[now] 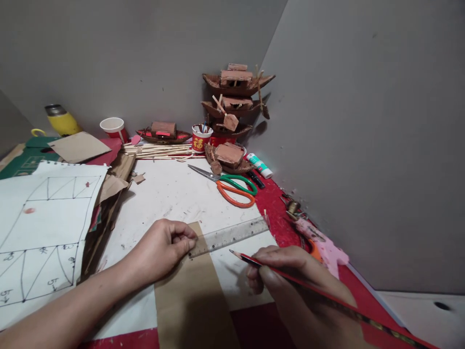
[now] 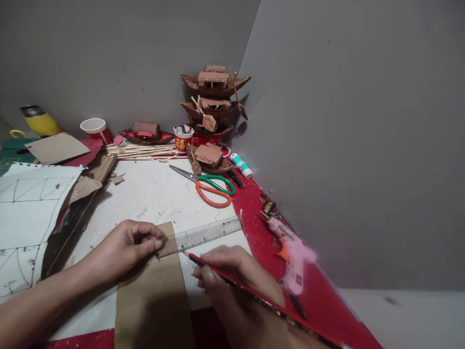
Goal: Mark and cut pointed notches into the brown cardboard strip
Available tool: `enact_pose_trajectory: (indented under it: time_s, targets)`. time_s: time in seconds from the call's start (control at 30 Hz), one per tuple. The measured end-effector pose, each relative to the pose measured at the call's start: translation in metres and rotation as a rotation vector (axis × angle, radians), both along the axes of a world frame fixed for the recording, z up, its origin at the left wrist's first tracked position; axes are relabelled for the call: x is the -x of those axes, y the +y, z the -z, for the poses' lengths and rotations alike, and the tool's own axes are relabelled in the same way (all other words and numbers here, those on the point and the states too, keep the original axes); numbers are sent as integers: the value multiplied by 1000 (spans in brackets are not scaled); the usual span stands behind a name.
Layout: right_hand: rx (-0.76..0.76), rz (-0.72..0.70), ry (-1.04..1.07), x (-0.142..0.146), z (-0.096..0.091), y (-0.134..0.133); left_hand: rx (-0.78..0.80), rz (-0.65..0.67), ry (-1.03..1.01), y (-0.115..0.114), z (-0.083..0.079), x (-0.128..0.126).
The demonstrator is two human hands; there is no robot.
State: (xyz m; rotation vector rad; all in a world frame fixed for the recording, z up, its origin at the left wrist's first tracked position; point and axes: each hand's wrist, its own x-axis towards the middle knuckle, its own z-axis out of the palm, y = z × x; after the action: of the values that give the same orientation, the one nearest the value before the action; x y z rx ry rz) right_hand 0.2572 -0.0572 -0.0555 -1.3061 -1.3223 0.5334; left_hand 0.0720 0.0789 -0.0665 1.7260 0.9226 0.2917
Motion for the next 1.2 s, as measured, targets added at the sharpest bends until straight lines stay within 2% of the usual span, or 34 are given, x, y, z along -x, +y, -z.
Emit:
enact_pose_trajectory:
  time_s: [0.13,0.23,0.53,0.7,1.0,1.2]
  targets:
    - [-11,73,90,3,3,0,-16,-4,2,-1,2,1]
    - [-10,78,128,2,7,0,-53,3,2,-1,2,1]
    - [28,122,122,5,8,2,-96,31,18,-2,0,0]
    - [36,84,124,3,10,3,-128,41,8,-1,6,0]
    - [63,45,1,0,13,9,-197,0,41,-4,5,-3]
    - [108,102,46,0,14,19,-239,-7,50,-6,4,-4]
